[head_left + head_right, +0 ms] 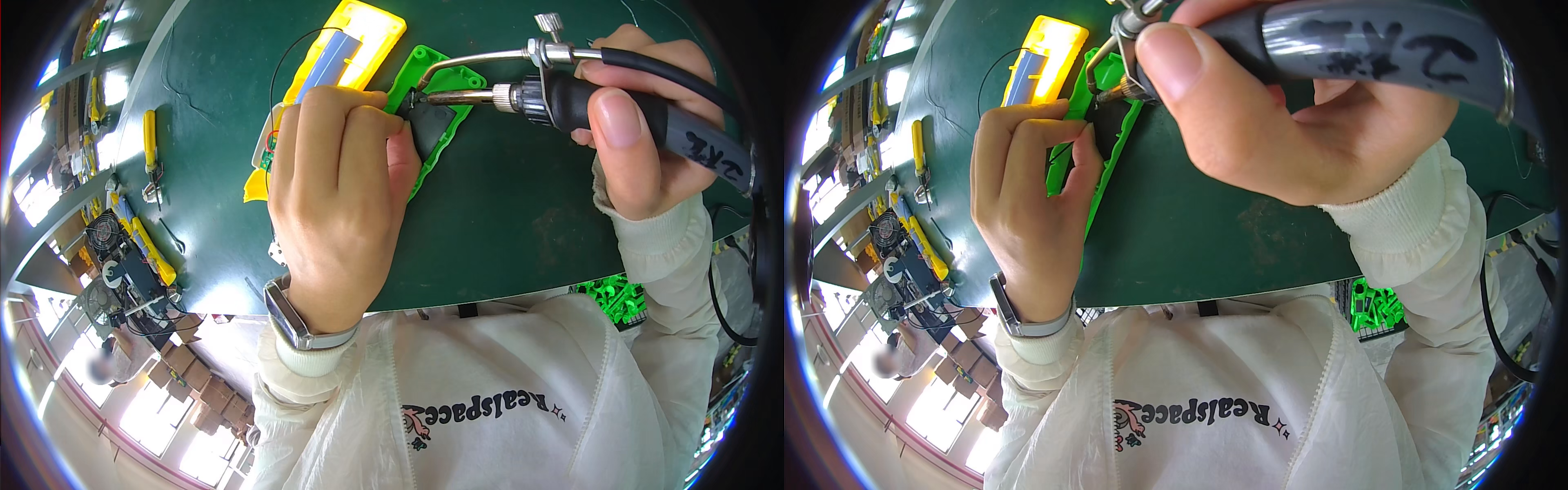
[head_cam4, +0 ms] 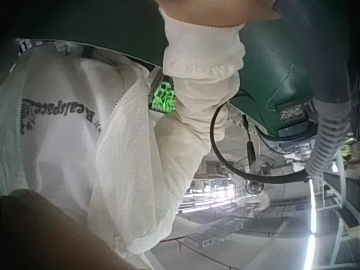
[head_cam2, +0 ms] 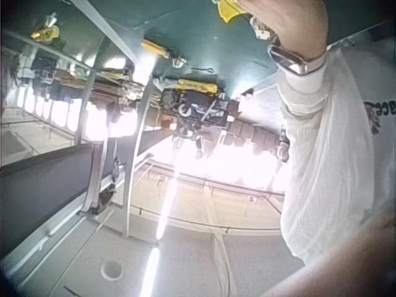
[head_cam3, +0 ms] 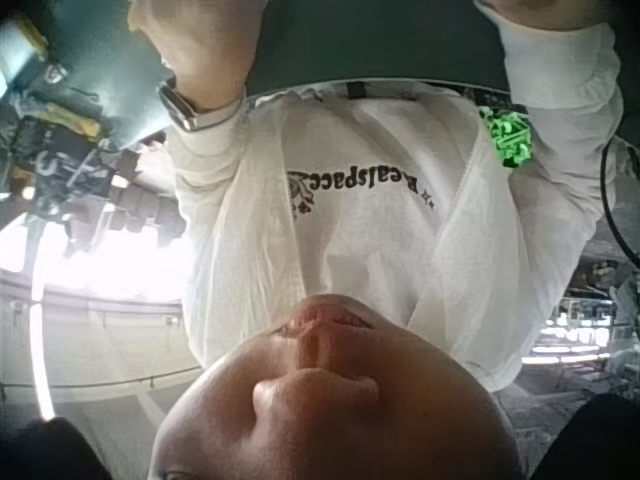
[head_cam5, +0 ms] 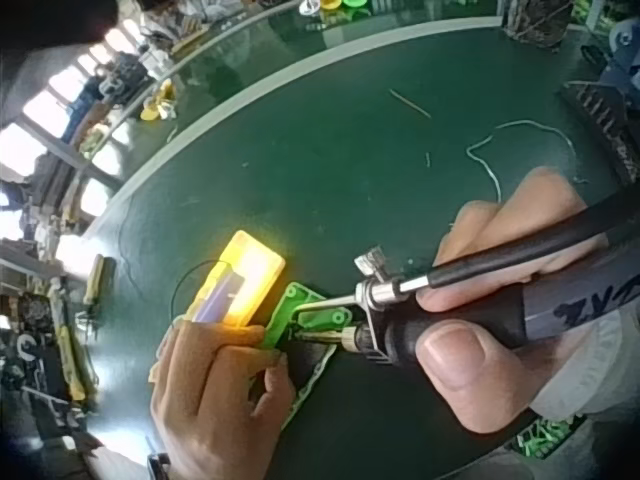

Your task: Soldering internal wiring and components into a flashlight housing at a factory workstation.

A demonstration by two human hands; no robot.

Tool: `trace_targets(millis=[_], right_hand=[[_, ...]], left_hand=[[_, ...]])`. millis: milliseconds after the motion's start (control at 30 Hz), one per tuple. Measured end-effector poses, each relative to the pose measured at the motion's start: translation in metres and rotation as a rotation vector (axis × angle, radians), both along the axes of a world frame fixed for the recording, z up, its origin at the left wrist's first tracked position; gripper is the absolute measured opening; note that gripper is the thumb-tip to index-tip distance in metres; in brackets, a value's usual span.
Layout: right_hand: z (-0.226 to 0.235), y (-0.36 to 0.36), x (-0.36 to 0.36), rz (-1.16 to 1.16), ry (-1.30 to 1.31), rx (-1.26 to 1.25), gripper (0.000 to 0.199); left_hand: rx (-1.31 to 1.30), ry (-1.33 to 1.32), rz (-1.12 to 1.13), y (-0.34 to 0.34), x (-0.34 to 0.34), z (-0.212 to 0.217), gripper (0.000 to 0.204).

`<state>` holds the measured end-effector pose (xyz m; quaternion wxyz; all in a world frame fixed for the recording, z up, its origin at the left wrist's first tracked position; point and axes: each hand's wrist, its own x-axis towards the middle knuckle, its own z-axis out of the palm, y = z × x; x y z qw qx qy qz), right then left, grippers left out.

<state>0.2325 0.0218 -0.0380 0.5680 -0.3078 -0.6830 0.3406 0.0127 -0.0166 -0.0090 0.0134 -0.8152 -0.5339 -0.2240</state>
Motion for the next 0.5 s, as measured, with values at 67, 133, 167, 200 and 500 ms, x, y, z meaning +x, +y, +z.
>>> trace_targets(millis=[67,133,167,200,500], right_hand=[[-0.0006,-0.0012,0.0003,-0.007,-0.005,-0.008,0.028],[-0.0009,-0.0018,0.0002,-0.014,-0.01,-0.015,0.028],[-0.0009,-0.002,0.0002,-0.015,-0.005,-0.019,0.028],[-0.0009,-0.0021,0.0001,-0.015,0.0,-0.022,0.028],[-0.0002,-0.0021,0.0004,0.045,0.006,-0.041,0.027]], left_hand=[[0.001,-0.001,0.004,-0.0003,0.0002,-0.0003,0.022],[0.003,0.003,0.004,0.0002,0.0003,-0.0004,0.022],[0.006,0.008,0.004,0.0002,0.0003,-0.0002,0.022],[0.006,0.008,0.004,0.0002,0.0003,0.0001,0.022],[0.008,0.021,0.012,-0.0001,-0.0004,-0.0005,0.022]])
